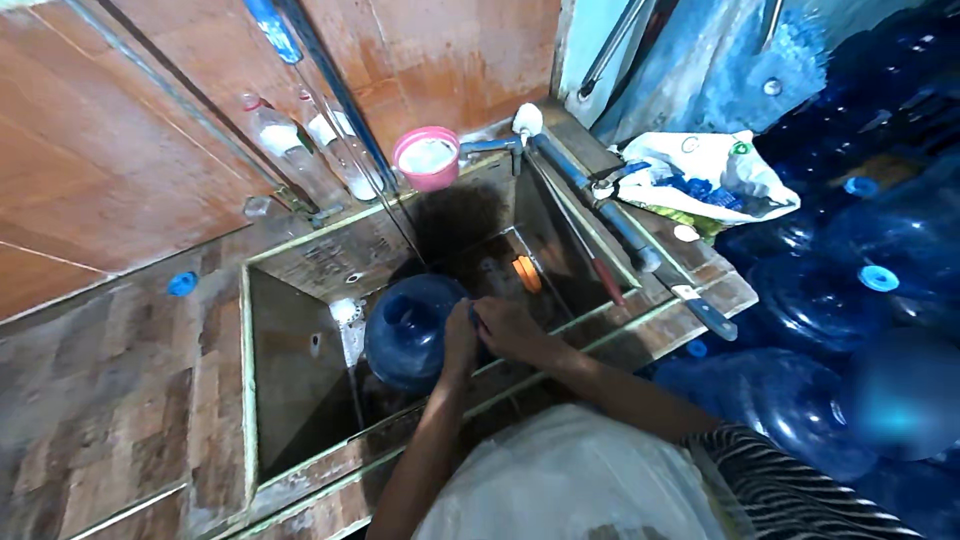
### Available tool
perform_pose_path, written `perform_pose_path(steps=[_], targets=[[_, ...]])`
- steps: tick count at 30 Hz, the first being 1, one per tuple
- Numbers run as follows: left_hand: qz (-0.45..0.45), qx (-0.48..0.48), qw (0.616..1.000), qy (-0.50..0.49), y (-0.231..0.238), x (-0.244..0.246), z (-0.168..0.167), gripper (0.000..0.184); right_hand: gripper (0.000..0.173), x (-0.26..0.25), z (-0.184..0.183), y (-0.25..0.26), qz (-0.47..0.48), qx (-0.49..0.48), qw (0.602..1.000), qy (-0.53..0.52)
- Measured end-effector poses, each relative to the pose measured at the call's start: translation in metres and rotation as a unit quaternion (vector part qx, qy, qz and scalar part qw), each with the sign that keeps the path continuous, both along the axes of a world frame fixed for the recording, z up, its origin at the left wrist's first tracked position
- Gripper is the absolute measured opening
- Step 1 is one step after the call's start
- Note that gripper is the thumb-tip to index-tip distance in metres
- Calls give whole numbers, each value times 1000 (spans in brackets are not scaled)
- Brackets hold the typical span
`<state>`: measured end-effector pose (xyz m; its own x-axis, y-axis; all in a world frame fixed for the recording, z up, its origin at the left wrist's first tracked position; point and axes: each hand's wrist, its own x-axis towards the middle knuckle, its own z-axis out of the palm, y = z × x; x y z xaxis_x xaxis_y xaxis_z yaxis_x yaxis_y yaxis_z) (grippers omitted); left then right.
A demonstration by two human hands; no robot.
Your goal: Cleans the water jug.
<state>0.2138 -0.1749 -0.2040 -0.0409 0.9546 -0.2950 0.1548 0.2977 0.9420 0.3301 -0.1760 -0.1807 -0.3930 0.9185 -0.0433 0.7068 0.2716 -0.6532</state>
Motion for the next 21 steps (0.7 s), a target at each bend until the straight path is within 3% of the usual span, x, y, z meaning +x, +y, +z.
perform_pose_path(steps=[3, 7, 9, 13, 16, 21], targets=[[-18, -38, 999, 0, -3, 0, 0, 41, 33, 12, -6, 13, -31, -67, 997, -23], [57, -110, 969, -213, 4, -6, 0, 49, 23, 31, 0, 27, -74, -149, 980, 112], [85, -119, 955, -258, 9, -8, 2, 52, 22, 29, 1, 26, -83, -164, 967, 174], [104, -104, 965, -215, 13, -9, -2, 56, 32, 19, -4, 22, -40, -202, 950, 234], [104, -71, 979, -163, 13, -8, -5, 56, 50, 12, -4, 18, -15, -169, 968, 184], [37, -30, 999, -21, 6, -7, 2, 48, 33, -4, 2, 11, -20, -112, 989, 93]])
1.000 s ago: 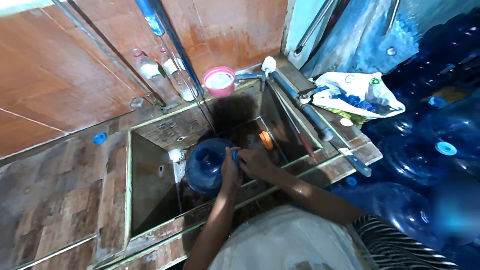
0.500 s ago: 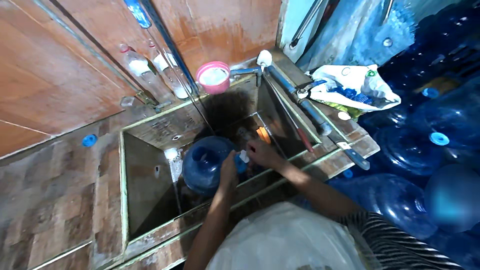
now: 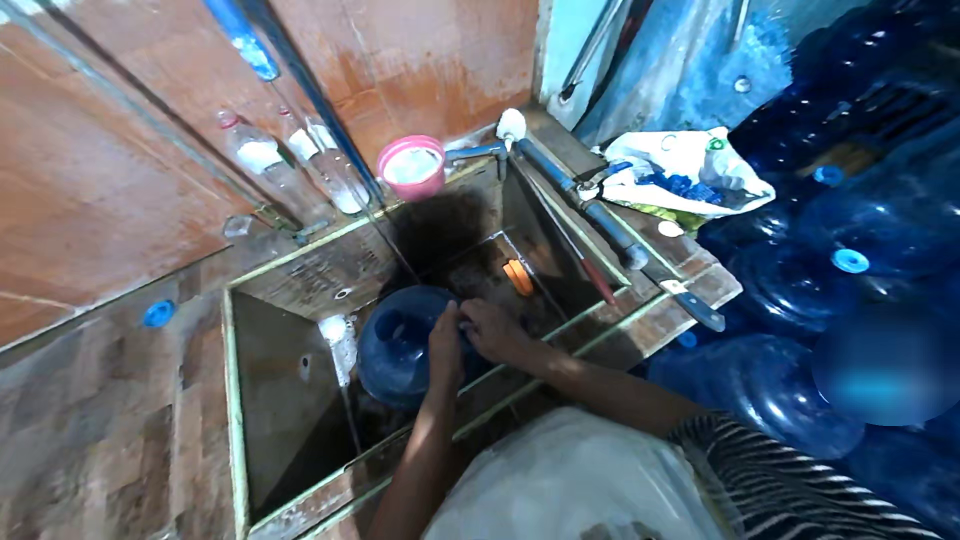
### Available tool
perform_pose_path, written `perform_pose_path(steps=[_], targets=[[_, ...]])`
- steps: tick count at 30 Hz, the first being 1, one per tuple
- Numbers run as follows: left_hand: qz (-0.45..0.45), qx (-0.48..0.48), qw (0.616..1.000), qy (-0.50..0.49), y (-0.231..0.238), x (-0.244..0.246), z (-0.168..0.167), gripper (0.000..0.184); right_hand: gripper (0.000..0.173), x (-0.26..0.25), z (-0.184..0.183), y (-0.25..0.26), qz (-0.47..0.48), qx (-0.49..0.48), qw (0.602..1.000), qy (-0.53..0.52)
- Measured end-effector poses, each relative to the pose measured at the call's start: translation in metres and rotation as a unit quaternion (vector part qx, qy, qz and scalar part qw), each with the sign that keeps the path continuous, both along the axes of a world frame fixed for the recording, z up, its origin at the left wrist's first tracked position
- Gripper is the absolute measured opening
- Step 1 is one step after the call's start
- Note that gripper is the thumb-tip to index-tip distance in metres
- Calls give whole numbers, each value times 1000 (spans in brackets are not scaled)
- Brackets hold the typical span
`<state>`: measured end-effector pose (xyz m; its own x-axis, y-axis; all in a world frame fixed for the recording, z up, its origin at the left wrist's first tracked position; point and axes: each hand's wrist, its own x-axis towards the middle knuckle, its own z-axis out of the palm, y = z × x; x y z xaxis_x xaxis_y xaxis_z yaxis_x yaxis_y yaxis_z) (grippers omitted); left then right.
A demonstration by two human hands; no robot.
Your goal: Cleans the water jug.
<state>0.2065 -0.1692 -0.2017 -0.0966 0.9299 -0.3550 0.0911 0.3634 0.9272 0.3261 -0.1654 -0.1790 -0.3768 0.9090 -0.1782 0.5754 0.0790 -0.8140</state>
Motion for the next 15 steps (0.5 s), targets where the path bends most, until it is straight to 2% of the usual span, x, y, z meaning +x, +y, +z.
perform_pose_path(steps=[3, 4, 6, 7, 8, 9, 10, 11, 12, 13, 15], targets=[[15, 33, 998, -43, -4, -1, -7, 35, 23, 8, -6, 2, -70, -74, 985, 141], [33, 34, 995, -91, -4, -1, -9, 32, 19, 12, -5, 5, -106, -129, 959, 230], [62, -10, 971, -230, 0, 2, -6, 34, 9, 22, 0, 11, -181, -221, 866, 409], [69, -43, 955, -284, 3, 4, -3, 36, 5, 28, 3, 15, -202, -235, 834, 458], [76, -73, 944, -314, 6, 7, 1, 38, 6, 35, 7, 19, -211, -224, 828, 469], [80, -94, 936, -330, 9, 10, 8, 41, 8, 44, 12, 22, -218, -184, 853, 437], [77, -108, 934, -333, 13, 10, 15, 46, 14, 55, 17, 26, -221, -111, 899, 361], [76, -116, 934, -328, 18, 9, 22, 52, 19, 71, 22, 30, -218, -7, 941, 257], [80, -118, 937, -320, 24, 7, 27, 55, 19, 90, 27, 35, -215, 110, 958, 154], [83, -115, 940, -311, 30, 4, 32, 58, 18, 113, 31, 43, -212, 229, 947, 75], [95, -103, 942, -305, 46, -5, 36, 56, 20, 166, 41, 68, -224, 381, 896, -31]])
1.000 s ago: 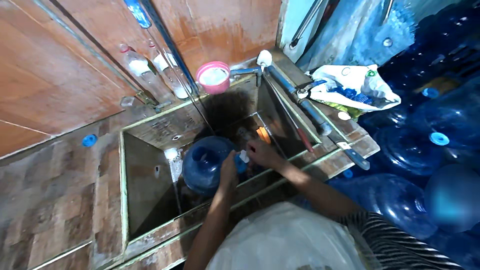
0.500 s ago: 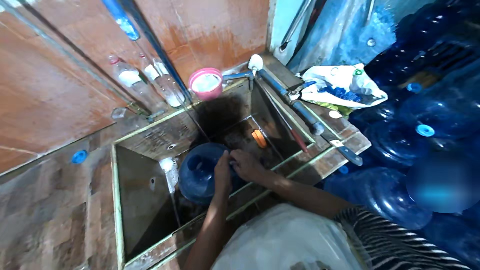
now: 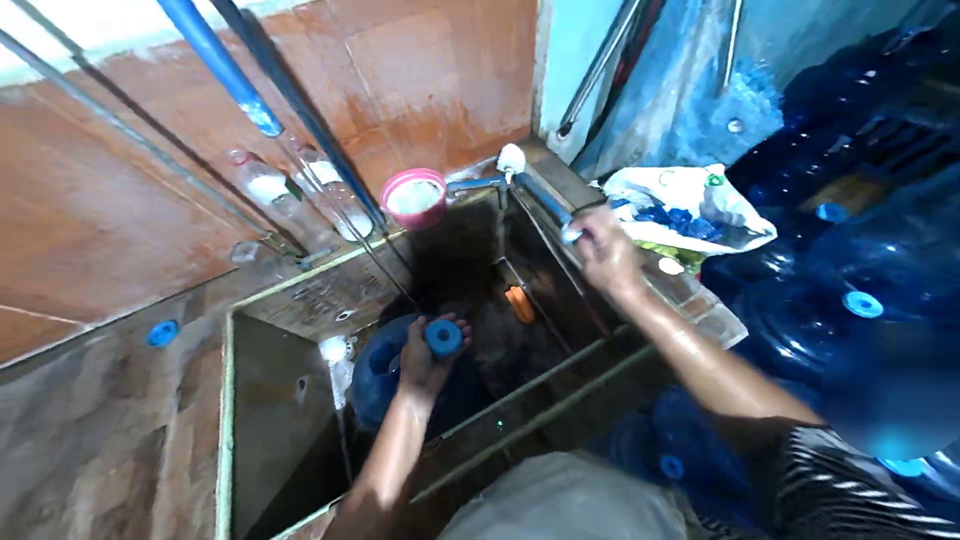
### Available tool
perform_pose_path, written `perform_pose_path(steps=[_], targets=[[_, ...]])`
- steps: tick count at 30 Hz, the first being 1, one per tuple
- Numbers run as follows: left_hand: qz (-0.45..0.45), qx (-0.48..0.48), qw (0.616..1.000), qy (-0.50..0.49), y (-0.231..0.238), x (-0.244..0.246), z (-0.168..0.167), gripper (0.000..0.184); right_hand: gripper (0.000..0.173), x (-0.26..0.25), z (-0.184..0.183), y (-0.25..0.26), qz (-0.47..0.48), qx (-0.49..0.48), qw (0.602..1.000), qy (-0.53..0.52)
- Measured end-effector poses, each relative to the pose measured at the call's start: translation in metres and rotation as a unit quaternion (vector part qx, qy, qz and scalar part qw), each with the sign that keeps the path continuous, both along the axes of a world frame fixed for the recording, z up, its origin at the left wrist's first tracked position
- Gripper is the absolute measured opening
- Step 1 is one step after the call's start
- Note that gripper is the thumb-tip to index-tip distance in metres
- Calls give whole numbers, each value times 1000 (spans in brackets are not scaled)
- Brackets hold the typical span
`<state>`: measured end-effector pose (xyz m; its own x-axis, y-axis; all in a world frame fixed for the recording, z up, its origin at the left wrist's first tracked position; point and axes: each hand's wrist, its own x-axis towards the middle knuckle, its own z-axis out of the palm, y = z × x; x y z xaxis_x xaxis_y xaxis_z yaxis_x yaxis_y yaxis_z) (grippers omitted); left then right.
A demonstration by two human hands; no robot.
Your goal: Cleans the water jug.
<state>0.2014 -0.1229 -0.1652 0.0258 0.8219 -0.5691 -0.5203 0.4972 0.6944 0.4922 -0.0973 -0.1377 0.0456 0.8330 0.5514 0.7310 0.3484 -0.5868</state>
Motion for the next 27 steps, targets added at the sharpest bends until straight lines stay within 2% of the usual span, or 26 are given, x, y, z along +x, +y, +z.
perform_pose_path(steps=[1, 2, 3, 4, 5, 6, 7, 10, 12, 14, 15, 18, 20, 21, 22, 24, 25, 27], targets=[[3, 7, 1000, -1, 10, -6, 1, 52, 22, 30, 7, 13, -43, 7, 998, -51], [8, 13, 1000, 0, 19, -11, 0, 47, 26, 60, 14, 24, -101, -37, 989, -101], [19, 14, 1000, 10, 27, -15, -1, 41, 39, 89, 20, 32, -166, -130, 968, -132], [35, 12, 999, 25, 38, -19, -4, 38, 64, 111, 23, 41, -225, -225, 939, -133], [55, 6, 998, 41, 51, -24, -6, 37, 88, 122, 29, 51, -269, -280, 913, -122], [72, -3, 996, 56, 65, -27, -8, 39, 97, 117, 38, 59, -292, -300, 901, -119], [85, -17, 994, 68, 78, -29, -11, 42, 94, 102, 47, 62, -273, -300, 906, -122], [118, -50, 988, 86, 117, -33, -23, 45, 49, 29, 36, 74, -78, -309, 942, -100], [128, -49, 986, 93, 140, -36, -31, 37, 34, -11, -6, 107, 82, -360, 923, -109], [125, -49, 984, 114, 158, -38, -35, 29, 33, -43, -71, 142, 168, -416, 889, -93], [117, -46, 984, 130, 165, -39, -38, 28, 36, -55, -107, 157, 165, -451, 874, -68], [74, -35, 981, 178, 179, -40, -43, 39, 46, -66, -202, 177, 76, -585, 807, 23], [78, -56, 982, 164, 180, -39, -42, 50, 50, -63, -263, 168, 23, -628, 771, 106], [84, -72, 983, 144, 180, -40, -43, 51, 51, -62, -299, 166, 0, -628, 769, 124], [86, -81, 985, 122, 180, -41, -45, 48, 52, -62, -323, 164, -14, -631, 767, 120], [92, -92, 989, 75, 179, -41, -49, 43, 60, -60, -323, 157, -3, -666, 742, 77], [90, -85, 990, 62, 178, -41, -50, 44, 70, -59, -319, 150, 0, -671, 738, 63], [87, -69, 993, 36, 177, -44, -56, 46, 78, -74, -348, 126, -96, -552, 824, 90]])
